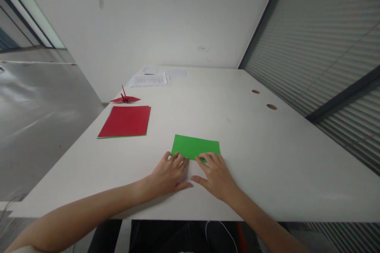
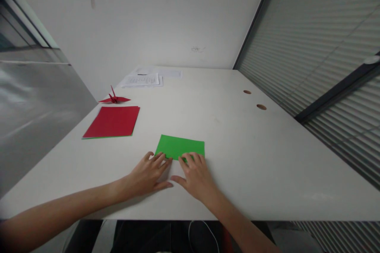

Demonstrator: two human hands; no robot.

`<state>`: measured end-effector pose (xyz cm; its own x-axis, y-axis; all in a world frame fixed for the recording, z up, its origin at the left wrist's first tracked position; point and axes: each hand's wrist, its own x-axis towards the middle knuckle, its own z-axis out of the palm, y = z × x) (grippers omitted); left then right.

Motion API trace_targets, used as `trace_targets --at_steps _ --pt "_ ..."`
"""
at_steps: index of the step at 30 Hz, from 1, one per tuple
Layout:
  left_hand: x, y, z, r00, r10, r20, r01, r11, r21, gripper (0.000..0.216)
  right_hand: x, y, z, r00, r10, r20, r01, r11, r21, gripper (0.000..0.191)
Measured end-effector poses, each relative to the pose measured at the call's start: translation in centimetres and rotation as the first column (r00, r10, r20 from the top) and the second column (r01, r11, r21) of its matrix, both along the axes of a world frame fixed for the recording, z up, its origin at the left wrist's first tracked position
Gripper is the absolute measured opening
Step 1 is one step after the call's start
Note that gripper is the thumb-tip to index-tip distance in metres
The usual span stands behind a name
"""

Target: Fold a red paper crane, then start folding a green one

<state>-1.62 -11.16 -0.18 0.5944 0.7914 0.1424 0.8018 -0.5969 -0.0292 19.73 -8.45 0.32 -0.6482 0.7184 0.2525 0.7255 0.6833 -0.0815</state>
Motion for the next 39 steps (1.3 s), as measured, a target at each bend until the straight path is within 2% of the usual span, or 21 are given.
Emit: trace_targets --at_steps 4,10,14,18,21,26,29,31,33,36,39 --pt "-0.2 -0.1 -0.5 1.000 0.004 0.025 -0.004 1.000 0.021 0.074 0.6 -0.2 -0.7 1.000 -0.018 0.011 0.018 1.000 0.009 0.055" --pt "-0.9 0.0 -1.1 0.998 -0.017 0.065 0.015 0.999 0.031 0.071 4.4 -0.2 -1.4 0.998 -0.067 -0.015 0.067 0.996 0.057 0.046" --pt "-1.0 0.1 -1.0 0.997 -0.039 0.071 0.038 0.999 0.014 0.069 6.6 -0.2 -1.8 0.994 -0.098 -0.045 0.100 0.994 0.044 0.040" --pt "-1.2 0.1 -1.1 0.988 -0.035 0.149 0.034 0.999 0.009 0.069 7.3 -0.1 -1.8 0.993 -0.099 -0.064 0.101 0.994 0.035 0.036" --pt "-1.8 -0.2 -1.2 0.976 -0.022 0.217 0.022 1.000 0.004 0.058 7.1 0.1 -1.5 0.991 -0.107 -0.078 0.110 0.993 0.034 0.031" --pt "-3.6 -0.1 -0.2 0.978 0.051 0.203 -0.055 0.998 0.013 0.043 7.1 0.4 -1.3 0.989 -0.090 -0.119 0.093 0.995 0.022 0.023" --pt "-5.0 0.7 0.8 0.972 0.144 0.185 -0.154 0.987 0.038 0.039 7.3 0.6 -1.7 0.990 -0.011 -0.143 0.017 0.999 0.039 0.021" --pt "-5.5 1.2 1.4 0.969 0.151 0.197 -0.164 0.985 0.050 0.037 7.2 0.9 -1.9 0.986 0.031 -0.161 -0.021 0.998 0.063 0.019" --pt "-5.2 1.5 1.8 0.972 0.086 0.217 -0.102 0.993 0.066 0.035 6.9 1.2 -1.9 0.984 0.031 -0.174 -0.019 0.997 0.069 0.017" --pt "-3.8 1.7 1.8 0.978 -0.081 0.190 0.072 0.996 0.056 0.037 6.1 1.9 -1.5 0.987 0.014 -0.160 -0.012 1.000 0.014 0.015" --pt "-2.1 2.0 1.4 0.972 -0.200 0.123 0.202 0.979 -0.001 0.048 5.1 2.4 -0.8 0.985 0.049 -0.163 -0.058 0.997 -0.056 0.018"
